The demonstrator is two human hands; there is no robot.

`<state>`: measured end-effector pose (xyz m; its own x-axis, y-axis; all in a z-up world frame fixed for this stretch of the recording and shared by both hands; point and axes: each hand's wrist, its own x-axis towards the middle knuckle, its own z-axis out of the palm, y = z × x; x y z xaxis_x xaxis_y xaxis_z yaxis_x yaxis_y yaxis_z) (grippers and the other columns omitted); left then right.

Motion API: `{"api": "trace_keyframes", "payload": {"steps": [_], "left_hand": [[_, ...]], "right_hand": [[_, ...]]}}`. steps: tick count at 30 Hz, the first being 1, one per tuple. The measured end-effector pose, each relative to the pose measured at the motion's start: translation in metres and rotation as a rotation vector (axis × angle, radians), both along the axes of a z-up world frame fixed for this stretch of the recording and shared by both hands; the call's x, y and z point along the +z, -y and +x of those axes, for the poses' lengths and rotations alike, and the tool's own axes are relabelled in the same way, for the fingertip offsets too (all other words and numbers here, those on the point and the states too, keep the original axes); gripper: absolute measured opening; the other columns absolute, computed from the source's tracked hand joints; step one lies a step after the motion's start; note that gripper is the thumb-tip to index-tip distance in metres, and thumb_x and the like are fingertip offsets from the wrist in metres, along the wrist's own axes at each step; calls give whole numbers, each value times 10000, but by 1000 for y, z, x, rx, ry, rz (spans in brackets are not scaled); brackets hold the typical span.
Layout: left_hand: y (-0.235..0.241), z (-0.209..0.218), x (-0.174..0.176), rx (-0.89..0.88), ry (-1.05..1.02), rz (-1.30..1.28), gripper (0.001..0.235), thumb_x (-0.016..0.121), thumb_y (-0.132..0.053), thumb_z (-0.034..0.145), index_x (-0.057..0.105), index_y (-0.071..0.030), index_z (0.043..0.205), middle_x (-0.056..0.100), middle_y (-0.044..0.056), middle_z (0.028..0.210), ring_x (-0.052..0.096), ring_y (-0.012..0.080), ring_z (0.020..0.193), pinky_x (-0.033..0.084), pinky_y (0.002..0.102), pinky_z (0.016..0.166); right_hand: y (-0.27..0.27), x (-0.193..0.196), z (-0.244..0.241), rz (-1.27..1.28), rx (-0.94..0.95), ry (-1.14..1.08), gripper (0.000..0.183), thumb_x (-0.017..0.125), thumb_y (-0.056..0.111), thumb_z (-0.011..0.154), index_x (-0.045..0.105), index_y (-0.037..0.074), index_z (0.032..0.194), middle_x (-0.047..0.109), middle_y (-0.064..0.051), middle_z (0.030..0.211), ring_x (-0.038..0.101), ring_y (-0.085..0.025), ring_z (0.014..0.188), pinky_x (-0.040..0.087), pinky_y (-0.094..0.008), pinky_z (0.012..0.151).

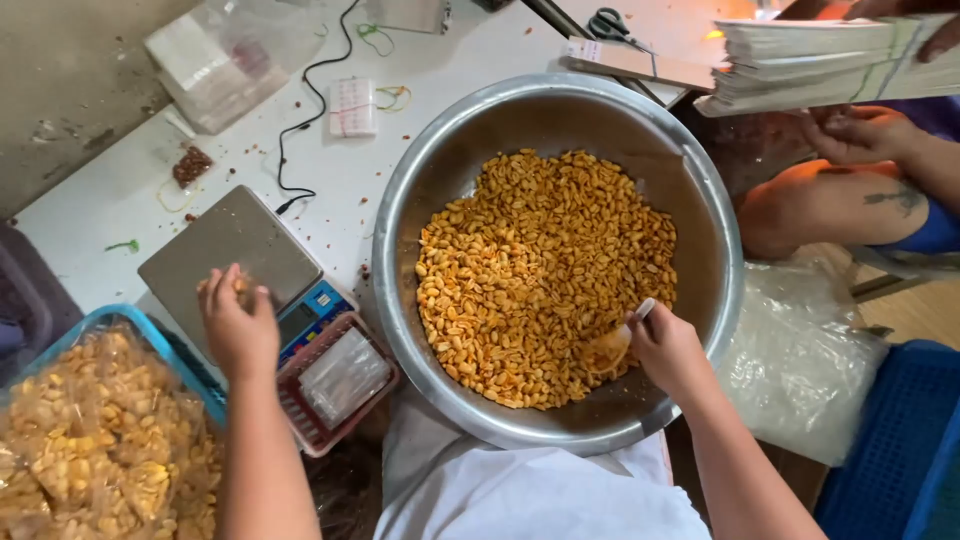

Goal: The person scoops roasted peanuts from a large metal bowl using a plastic spoon, places them into small plastic bags on a digital scale, and then moves the filled bags into a blue basket. The process is repeated multiple times throughout the clip.

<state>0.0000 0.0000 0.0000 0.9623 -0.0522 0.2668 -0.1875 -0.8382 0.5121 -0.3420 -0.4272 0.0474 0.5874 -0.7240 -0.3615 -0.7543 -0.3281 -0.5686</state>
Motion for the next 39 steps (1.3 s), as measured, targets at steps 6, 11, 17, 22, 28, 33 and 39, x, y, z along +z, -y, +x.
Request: {"api": "trace_keyframes", "payload": {"steps": [6, 11, 17, 22, 28, 33, 39], "left_hand": [[55, -102, 72, -109, -2, 95, 287, 683, -224, 1025, 700, -1, 1206, 735, 217, 1084, 708, 425, 1017, 550, 540, 880], [32, -135, 24, -185, -556, 603, 353, 601, -270, 880, 674, -247, 1224, 728, 85, 1109, 703, 356, 1102, 532, 610, 900], [8, -152, 6, -288, -531, 504, 550, 516, 5, 874, 600, -161, 1391, 602, 120, 1388, 580, 363, 1292, 485, 616, 1013], [7, -146, 0, -245, -475, 288, 611, 622, -180, 841, 562, -203, 1449, 621, 55, 1397, 523, 314, 1339, 350, 573, 1125], [5, -143, -12, -201, -463, 464, 631, 672, -422, 859, 530, -344, 1468, 457, -17, 1543, 413, 316, 1431, 357, 687, 1103], [-11, -135, -49, -257, -590, 346, 712, 720, -399, 873, 458, -321, 1531, 337, 13, 1656, 345, 356, 1484, 297, 810, 1057], [-12, -139, -40, -329, -530, 447, 509, 568, -196, 951, 558, -345, 1438, 494, -9, 1554, 492, 324, 1405, 474, 706, 993]], "right_hand": [[-48, -6, 31, 21, 243, -238, 356, 587, 266, 974, 734, -51, 1042, 765, -300, 927, 746, -463, 924, 571, -535, 789], [-63, -6, 55, 245, 219, -87, 387, 546, 339, 997, 710, -8, 1043, 761, -196, 804, 745, -371, 802, 564, -482, 711], [-48, -7, 60, 517, 82, 252, 254, 608, 248, 1034, 688, 15, 974, 691, -128, 737, 620, -204, 632, 479, -331, 583], [-41, -12, 54, 593, -17, 254, 216, 594, 232, 1040, 672, 62, 1149, 707, -98, 897, 634, -185, 716, 500, -302, 629], [-43, -26, 42, 547, 81, 484, 277, 598, 215, 1073, 706, -35, 1028, 672, -180, 682, 610, -226, 578, 470, -363, 564], [-44, -33, 36, 592, 3, 571, 211, 599, 148, 1074, 688, -37, 1025, 638, -171, 686, 612, -218, 593, 458, -331, 572], [-43, -20, 36, 590, -27, 608, 224, 599, 166, 1077, 694, -35, 1045, 634, -165, 716, 571, -176, 620, 468, -312, 596]]}}
